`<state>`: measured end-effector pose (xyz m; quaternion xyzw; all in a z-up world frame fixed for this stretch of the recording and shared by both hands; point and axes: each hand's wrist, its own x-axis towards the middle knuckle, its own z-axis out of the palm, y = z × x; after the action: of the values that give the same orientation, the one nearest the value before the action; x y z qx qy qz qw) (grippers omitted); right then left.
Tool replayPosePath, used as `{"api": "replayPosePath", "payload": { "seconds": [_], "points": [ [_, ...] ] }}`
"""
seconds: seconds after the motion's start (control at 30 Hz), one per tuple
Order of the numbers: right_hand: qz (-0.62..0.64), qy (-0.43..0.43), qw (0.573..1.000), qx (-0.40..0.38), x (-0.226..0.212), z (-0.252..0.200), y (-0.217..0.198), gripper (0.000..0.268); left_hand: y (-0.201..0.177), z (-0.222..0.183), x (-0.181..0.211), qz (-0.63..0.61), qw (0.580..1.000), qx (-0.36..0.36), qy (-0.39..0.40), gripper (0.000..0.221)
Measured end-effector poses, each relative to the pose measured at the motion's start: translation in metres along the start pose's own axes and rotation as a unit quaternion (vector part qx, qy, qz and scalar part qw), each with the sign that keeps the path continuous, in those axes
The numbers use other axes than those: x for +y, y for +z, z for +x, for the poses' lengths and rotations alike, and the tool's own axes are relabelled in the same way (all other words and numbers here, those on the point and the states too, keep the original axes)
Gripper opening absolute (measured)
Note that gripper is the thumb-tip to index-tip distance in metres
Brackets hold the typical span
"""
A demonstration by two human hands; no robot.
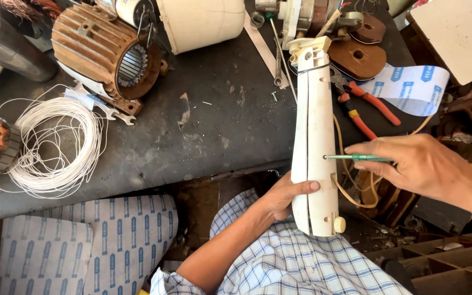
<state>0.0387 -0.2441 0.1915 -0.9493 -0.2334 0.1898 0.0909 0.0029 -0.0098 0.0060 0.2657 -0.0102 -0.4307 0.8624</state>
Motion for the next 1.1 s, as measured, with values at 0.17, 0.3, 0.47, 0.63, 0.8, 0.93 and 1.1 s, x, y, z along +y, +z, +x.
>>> {"api": "replayPosePath", "payload": {
  "seconds": [0.17,0.3,0.47,0.63,0.8,0.93,1.1],
  "points": [
    [0.061,0.12,0.99,-0.047,0.007,-0.002,0.002,0.044,0.0,0.001,-0.002,0.012,1.0,0.012,-0.006,0.105],
    [-0.137,-0.224,0.965,0.026,0.023,0.008,-0.004,0.045,0.0,0.0,-0.001,0.018,1.0,0.016,-0.011,0.104],
    [-0.069,-0.21,0.973,0.063,0.004,0.008,-0.009,0.046,0.005,-0.002,-0.002,0.01,1.0,0.022,0.004,0.1],
    [0.018,0.18,0.971,-0.158,-0.023,0.012,-0.019,0.041,0.009,-0.004,-0.003,-0.001,1.0,0.023,0.015,0.095],
    [-0.066,-0.102,0.993,0.004,-0.022,0.006,-0.025,0.042,0.009,-0.005,-0.003,0.006,0.999,0.038,0.007,0.093],
    [-0.143,-0.211,0.964,0.081,-0.016,0.0,-0.024,0.041,0.008,-0.004,-0.003,0.006,0.999,0.034,0.008,0.093],
    [0.022,-0.019,0.999,-0.023,-0.023,0.003,-0.019,0.044,0.008,-0.003,-0.004,0.01,0.999,0.046,0.005,0.094]
  ]
}}
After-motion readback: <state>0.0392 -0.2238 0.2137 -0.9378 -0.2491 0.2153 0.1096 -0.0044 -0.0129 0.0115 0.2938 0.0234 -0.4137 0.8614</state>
